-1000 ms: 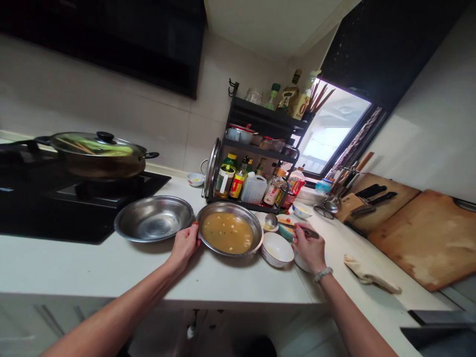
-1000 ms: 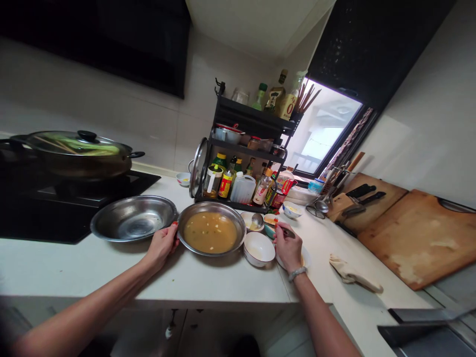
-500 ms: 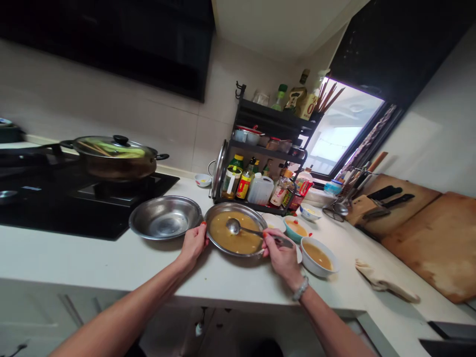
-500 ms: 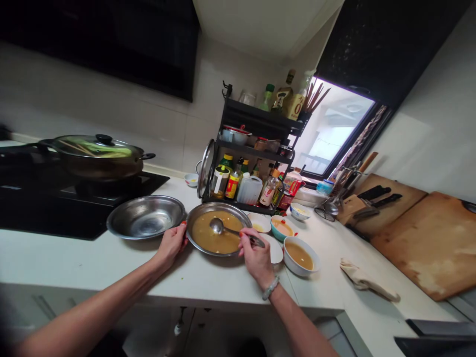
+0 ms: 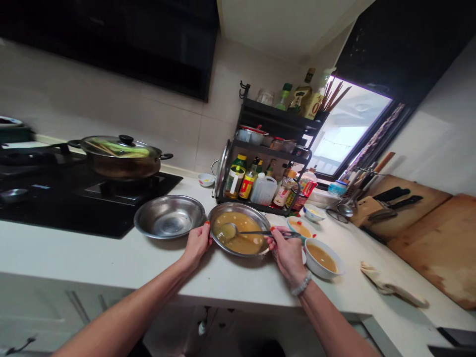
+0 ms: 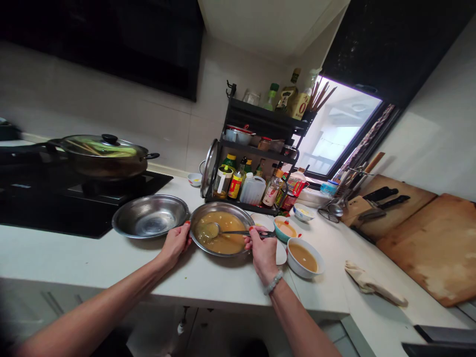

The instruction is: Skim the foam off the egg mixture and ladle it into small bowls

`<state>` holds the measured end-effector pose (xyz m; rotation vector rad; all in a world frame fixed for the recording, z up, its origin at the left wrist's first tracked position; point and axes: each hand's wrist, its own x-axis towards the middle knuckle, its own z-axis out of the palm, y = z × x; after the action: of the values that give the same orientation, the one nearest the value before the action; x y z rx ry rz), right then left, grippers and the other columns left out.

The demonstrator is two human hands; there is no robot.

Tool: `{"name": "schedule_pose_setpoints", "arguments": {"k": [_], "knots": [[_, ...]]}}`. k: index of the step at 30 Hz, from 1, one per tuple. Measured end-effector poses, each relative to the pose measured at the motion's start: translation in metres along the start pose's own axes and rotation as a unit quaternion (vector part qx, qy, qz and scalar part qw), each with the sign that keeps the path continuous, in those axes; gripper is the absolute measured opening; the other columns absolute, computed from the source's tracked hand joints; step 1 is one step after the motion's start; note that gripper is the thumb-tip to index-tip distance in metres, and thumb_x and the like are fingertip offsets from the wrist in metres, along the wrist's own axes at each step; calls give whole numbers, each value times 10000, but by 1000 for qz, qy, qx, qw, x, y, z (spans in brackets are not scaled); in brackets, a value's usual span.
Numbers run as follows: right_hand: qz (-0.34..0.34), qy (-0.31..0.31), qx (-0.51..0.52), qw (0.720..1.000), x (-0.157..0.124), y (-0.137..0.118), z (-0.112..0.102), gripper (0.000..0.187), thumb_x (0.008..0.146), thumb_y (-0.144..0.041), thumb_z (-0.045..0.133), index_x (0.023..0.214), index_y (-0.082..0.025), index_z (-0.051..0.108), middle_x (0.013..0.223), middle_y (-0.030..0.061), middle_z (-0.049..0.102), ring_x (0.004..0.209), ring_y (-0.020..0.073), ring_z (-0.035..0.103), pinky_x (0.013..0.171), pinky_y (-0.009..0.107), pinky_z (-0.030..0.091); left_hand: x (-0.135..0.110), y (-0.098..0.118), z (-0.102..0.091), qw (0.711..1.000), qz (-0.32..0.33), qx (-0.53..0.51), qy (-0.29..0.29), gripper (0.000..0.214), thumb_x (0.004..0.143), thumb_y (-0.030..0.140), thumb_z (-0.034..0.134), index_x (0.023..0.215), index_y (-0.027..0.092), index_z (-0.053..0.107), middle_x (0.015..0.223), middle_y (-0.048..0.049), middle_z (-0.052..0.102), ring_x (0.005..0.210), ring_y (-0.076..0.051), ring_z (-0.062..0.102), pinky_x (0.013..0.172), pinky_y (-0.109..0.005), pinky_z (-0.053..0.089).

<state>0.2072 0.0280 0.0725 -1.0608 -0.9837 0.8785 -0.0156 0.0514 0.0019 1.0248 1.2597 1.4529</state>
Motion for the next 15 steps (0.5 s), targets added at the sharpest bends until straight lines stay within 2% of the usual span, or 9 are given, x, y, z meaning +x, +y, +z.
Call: {"name": "schedule_pose_setpoints", "arguments": {"k": [6, 15], "knots": [[-49, 29, -23, 998, 6, -7, -16, 318, 606, -397, 786, 717, -155, 613, 481, 1, 618, 371, 110, 530, 343, 195, 428, 0, 0, 0, 1000, -10, 0, 9, 478, 786, 587, 434, 493, 209, 434, 381, 46, 396, 333, -72, 287, 362, -206, 195], [-31, 57, 8, 998, 22, -19, -43, 308, 565, -343, 807, 692, -151, 603, 509, 12, 631, 425, 121, 582, 344, 180, 427, -2, 3, 0, 1000, -12, 1, 10, 493, 767, 606, 450, 474, 210, 428, 366, 44, 383, 328, -71, 285, 357, -209, 194]]}}
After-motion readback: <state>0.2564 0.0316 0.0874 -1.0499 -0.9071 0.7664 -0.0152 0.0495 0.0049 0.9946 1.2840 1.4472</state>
